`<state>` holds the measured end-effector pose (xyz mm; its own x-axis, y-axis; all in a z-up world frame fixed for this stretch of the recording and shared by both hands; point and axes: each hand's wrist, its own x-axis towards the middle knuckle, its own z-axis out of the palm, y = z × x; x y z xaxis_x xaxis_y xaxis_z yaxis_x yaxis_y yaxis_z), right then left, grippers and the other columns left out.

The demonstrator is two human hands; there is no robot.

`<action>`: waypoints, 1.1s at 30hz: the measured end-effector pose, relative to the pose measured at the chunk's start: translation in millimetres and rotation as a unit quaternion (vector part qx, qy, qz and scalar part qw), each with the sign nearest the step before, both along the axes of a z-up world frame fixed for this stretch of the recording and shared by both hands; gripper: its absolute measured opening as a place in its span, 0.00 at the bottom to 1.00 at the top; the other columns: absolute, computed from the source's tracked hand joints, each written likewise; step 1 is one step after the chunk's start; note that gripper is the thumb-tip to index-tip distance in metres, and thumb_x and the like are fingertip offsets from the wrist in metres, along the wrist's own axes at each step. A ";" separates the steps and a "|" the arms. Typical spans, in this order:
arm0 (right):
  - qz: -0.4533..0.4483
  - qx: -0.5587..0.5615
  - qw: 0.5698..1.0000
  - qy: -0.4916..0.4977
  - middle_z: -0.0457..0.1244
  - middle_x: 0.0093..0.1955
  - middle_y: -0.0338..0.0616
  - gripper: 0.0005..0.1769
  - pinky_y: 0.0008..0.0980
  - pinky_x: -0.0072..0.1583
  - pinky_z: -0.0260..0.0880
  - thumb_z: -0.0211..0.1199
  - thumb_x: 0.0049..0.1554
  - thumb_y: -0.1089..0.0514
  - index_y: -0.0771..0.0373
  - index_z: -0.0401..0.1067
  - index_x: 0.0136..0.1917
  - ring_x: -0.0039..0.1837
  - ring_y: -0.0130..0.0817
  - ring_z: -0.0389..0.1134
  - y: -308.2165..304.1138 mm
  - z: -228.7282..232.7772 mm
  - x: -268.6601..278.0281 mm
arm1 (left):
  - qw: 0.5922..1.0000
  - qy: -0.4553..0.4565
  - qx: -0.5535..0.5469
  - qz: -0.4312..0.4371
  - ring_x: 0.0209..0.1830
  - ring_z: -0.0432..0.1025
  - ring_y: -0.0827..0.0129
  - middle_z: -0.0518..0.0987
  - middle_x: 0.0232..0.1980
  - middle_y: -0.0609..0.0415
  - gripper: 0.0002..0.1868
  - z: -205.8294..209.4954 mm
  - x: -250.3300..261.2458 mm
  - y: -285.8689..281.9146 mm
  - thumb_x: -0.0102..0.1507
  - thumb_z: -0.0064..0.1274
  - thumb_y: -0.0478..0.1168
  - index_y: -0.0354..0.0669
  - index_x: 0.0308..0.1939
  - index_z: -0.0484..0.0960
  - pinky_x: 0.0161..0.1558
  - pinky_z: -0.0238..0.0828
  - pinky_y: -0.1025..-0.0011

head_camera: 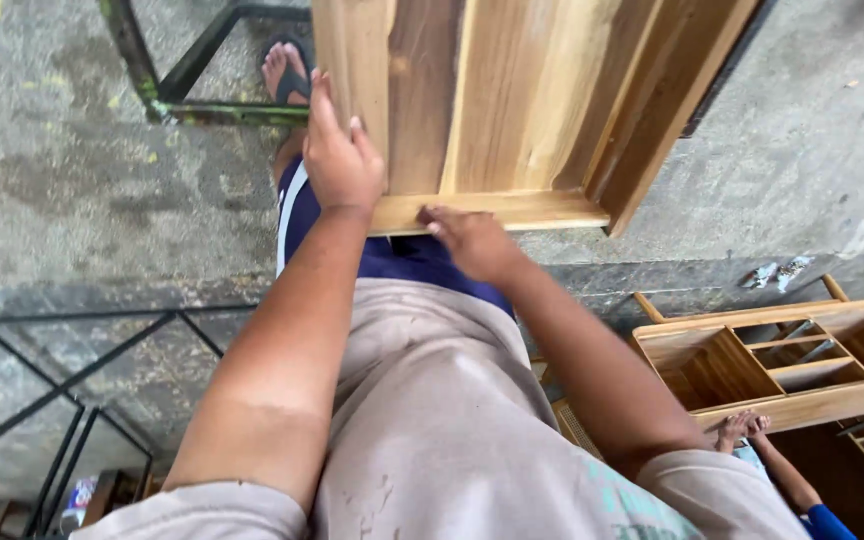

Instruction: Sanding and wiping down wooden drawers to prepare them for finishing

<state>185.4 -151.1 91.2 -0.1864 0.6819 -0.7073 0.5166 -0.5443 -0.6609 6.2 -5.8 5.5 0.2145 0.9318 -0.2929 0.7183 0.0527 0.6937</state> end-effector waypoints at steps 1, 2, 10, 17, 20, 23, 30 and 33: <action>-0.021 -0.067 0.998 -0.001 0.70 0.64 0.40 0.23 0.43 0.63 0.66 0.41 0.67 0.48 0.51 0.71 0.68 0.62 0.43 0.72 13.7 15.0 -2.3 | 1.000 0.014 0.002 0.000 0.77 0.66 0.48 0.66 0.77 0.43 0.33 0.2 -1.6 0.4 0.65 0.48 0.31 0.39 0.75 0.60 0.75 0.63 0.60; -0.042 -0.134 0.990 -0.001 0.70 0.66 0.37 0.24 0.44 0.66 0.65 0.41 0.67 0.45 0.46 0.70 0.70 0.64 0.44 0.71 27.1 29.4 -5.2 | 1.000 0.027 0.005 0.000 0.76 0.67 0.48 0.66 0.77 0.43 0.34 -0.4 -3.9 0.7 0.65 0.48 0.32 0.39 0.75 0.59 0.74 0.65 0.58; 0.173 -0.170 0.909 -0.339 0.72 0.48 0.46 0.17 0.47 0.57 0.57 0.49 0.63 0.58 0.57 0.79 0.53 0.57 0.46 0.66 -44.3 24.3 93.2 | 1.000 0.023 0.010 -0.003 0.76 0.68 0.49 0.67 0.77 0.45 0.37 -4.0 -5.6 -3.0 0.64 0.50 0.30 0.41 0.77 0.56 0.75 0.65 0.61; 0.195 -0.262 0.855 -0.402 0.73 0.44 0.44 0.16 0.44 0.63 0.51 0.51 0.61 0.55 0.47 0.81 0.49 0.65 0.44 0.64 -61.9 6.8 103.8 | 1.000 0.012 0.001 -0.003 0.77 0.66 0.48 0.66 0.77 0.43 0.35 -11.9 -7.9 -3.8 0.63 0.51 0.30 0.38 0.75 0.59 0.77 0.61 0.61; 0.154 -0.285 0.887 -0.329 0.71 0.53 0.51 0.29 0.48 0.51 0.76 0.51 0.57 0.71 0.47 0.77 0.64 0.51 0.49 0.74 -37.0 -10.7 59.1 | 1.000 -0.001 -0.007 0.012 0.77 0.67 0.50 0.68 0.77 0.44 0.35 -0.4 -4.6 2.2 0.63 0.48 0.30 0.42 0.75 0.60 0.77 0.62 0.60; 0.096 -0.140 0.979 -0.117 0.64 0.72 0.26 0.29 0.47 0.57 0.70 0.47 0.57 0.57 0.39 0.72 0.69 0.63 0.51 0.69 7.7 -21.1 -20.0 | 0.998 -0.019 0.050 0.011 0.77 0.64 0.47 0.68 0.74 0.39 0.26 -7.0 -2.3 2.3 0.72 0.51 0.43 0.34 0.71 0.66 0.79 0.58 0.55; 0.290 -0.324 0.864 -0.253 0.70 0.59 0.48 0.32 0.48 0.53 0.80 0.49 0.61 0.71 0.43 0.67 0.72 0.56 0.53 0.74 -18.1 -23.3 65.2 | 0.997 -0.075 0.005 0.008 0.82 0.58 0.51 0.63 0.79 0.41 0.25 -9.8 -18.0 4.3 0.77 0.32 0.46 0.39 0.76 0.63 0.82 0.55 0.59; 0.237 -0.228 0.893 -0.308 0.71 0.45 0.46 0.21 0.42 0.38 0.72 0.48 0.65 0.56 0.44 0.73 0.67 0.42 0.46 0.73 -41.6 -60.1 11.8 | 0.993 -0.114 -0.035 0.006 0.86 0.52 0.58 0.58 0.83 0.48 0.25 -22.0 -17.4 4.0 0.79 0.31 0.48 0.46 0.79 0.58 0.86 0.46 0.60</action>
<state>197.3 -192.7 31.0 0.1414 0.2446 -0.9592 0.9495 -0.3077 0.0615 -11.2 -1.8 -16.5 0.2716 0.9137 -0.3024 0.5424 0.1142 0.8323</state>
